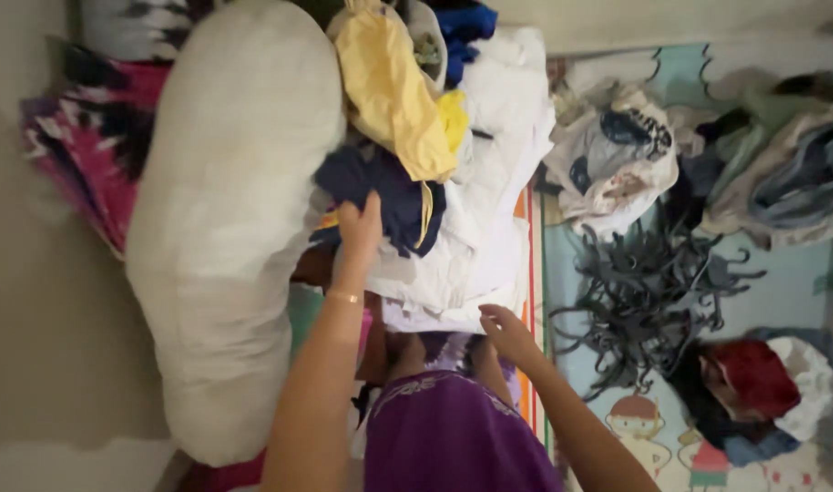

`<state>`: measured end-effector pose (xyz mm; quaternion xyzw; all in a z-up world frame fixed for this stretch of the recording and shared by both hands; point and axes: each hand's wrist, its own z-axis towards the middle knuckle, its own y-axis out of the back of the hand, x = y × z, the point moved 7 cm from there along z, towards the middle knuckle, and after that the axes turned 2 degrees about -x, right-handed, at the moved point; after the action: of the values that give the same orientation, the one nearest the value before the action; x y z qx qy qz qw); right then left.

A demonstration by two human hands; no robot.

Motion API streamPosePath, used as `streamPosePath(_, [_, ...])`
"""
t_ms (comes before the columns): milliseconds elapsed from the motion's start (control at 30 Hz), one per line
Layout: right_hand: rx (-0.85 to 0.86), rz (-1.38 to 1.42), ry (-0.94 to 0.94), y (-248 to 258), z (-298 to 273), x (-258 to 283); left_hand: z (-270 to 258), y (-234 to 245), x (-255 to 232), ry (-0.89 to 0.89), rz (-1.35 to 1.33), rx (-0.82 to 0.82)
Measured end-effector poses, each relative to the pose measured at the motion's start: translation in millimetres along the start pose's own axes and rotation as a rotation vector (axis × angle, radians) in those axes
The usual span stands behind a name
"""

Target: Sort laundry and place individual clothing items onto plastic hangers.

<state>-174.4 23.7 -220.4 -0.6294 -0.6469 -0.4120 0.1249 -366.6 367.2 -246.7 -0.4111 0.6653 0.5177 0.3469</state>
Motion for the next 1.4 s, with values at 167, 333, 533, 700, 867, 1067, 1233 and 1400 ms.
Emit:
streamPosePath(167, [0.042, 0.023, -0.009, 7.8, -15.4, 21.4, -49.9, 56.1, -104.3, -0.258, -0.091, 0.101])
streamPosePath(333, [-0.020, 0.216, -0.009, 16.8, 5.1, 47.0, -104.1, 59.8, -144.7, -0.457, -0.144, 0.176])
streamPosePath(533, [-0.495, -0.131, 0.601, 39.5, 79.7, 145.4, -132.9, 34.1, -95.7, -0.371, 0.004, 0.102])
streamPosePath(700, [-0.226, -0.324, 0.874, -16.0, 134.1, 275.4, -129.3, 17.5, -51.6, -0.220, -0.021, 0.151])
streamPosePath(867, [-0.003, -0.514, 0.860, -85.5, 253.1, 278.6, -133.3, 19.2, -29.8, 0.056, -0.145, 0.189])
streamPosePath(1067, [-0.241, -1.256, 0.708, -105.3, 374.5, 242.3, -119.1, 25.3, -23.6, 0.073, -0.200, 0.137])
streamPosePath(1233, [-0.206, -0.933, 0.545, -78.2, 413.8, 251.2, -101.4, 29.8, -78.8, -0.209, -0.125, 0.063])
streamPosePath(1400, [-0.226, -0.817, 0.517, -49.4, 363.8, 286.7, -91.3, 8.4, -82.7, -0.215, -0.012, 0.159])
